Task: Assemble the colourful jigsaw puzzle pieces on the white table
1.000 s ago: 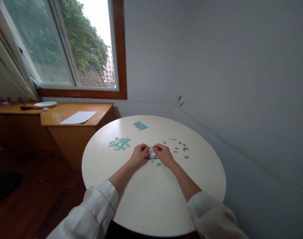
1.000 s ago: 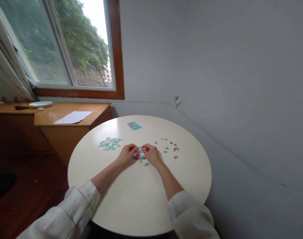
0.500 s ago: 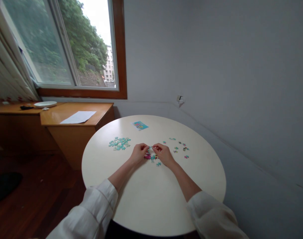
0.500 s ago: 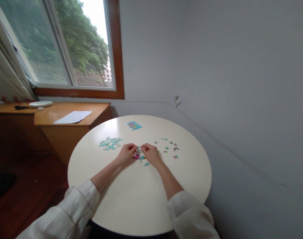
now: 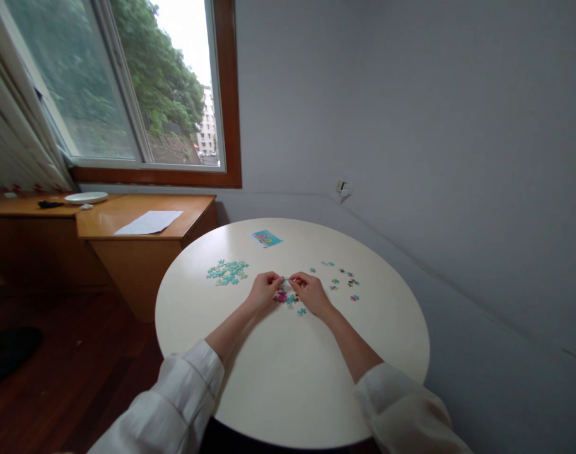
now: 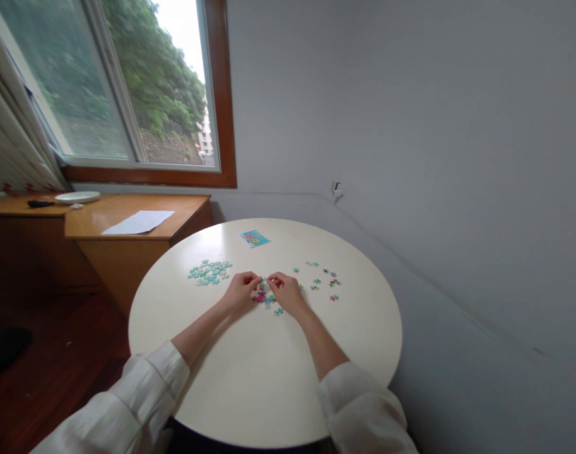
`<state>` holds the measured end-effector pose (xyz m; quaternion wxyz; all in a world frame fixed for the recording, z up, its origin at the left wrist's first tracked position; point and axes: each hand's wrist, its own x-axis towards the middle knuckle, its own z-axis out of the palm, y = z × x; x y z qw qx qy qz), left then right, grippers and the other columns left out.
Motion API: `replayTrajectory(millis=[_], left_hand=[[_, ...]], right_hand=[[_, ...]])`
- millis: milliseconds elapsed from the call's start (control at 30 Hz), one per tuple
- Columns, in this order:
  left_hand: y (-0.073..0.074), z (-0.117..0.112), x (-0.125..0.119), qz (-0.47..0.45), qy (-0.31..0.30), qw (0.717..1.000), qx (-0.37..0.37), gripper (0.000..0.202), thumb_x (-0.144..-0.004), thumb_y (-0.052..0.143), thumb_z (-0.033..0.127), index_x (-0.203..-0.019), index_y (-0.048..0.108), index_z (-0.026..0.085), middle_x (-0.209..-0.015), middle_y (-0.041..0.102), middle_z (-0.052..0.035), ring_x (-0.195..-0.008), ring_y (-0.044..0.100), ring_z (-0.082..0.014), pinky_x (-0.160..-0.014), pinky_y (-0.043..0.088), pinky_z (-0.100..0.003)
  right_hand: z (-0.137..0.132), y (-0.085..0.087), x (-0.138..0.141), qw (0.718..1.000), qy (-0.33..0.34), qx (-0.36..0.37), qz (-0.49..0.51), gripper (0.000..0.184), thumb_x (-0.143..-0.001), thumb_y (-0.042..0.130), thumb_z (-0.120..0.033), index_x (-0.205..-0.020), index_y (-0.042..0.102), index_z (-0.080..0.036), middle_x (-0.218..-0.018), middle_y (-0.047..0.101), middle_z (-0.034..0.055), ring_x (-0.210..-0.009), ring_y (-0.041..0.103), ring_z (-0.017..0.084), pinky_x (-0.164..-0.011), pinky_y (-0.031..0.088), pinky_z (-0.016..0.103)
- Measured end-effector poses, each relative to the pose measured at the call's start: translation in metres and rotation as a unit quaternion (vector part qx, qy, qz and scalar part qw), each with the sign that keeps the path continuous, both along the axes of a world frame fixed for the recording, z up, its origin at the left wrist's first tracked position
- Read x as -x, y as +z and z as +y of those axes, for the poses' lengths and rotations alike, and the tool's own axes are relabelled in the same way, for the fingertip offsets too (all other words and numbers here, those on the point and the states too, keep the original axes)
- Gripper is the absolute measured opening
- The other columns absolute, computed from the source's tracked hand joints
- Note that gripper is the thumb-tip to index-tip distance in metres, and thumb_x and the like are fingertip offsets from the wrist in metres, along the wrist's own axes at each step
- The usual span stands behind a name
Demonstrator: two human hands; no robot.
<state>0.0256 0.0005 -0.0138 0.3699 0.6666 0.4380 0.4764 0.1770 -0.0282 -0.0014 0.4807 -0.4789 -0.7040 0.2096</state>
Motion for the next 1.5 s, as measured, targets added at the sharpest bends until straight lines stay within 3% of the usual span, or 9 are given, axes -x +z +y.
replayTrajectory(millis=[433,1500], left_hand=[[0.0023,-0.0014,0.0000,0.016,0.013,1.000,-0.003,0.033,-0.071,0.052,0.043,-0.054,0.050,0.015,-0.046,0.041,0.0051,-0.047,0.035,-0.0081,-0.049,0.027,-0.022],[0.0049,-0.0057,-0.0023,-0.024,-0.017,0.999,0.038,0.030,-0.068,0.054,0.042,-0.058,0.053,0.014,-0.047,0.048,0.0034,-0.047,0.045,-0.0097,-0.046,0.032,-0.021]], right_hand=[[0.0015,-0.0027,0.0003,1.000,0.007,0.004,0.000,0.018,-0.075,0.051,-0.031,-0.074,0.063,-0.017,-0.056,0.057,-0.0008,-0.051,0.048,0.012,-0.051,0.040,0.023],[0.0003,-0.0015,-0.0001,1.000,0.001,0.012,-0.015,0.016,-0.076,0.051,-0.028,-0.074,0.061,-0.016,-0.059,0.057,-0.0003,-0.053,0.048,0.011,-0.054,0.039,0.024]])
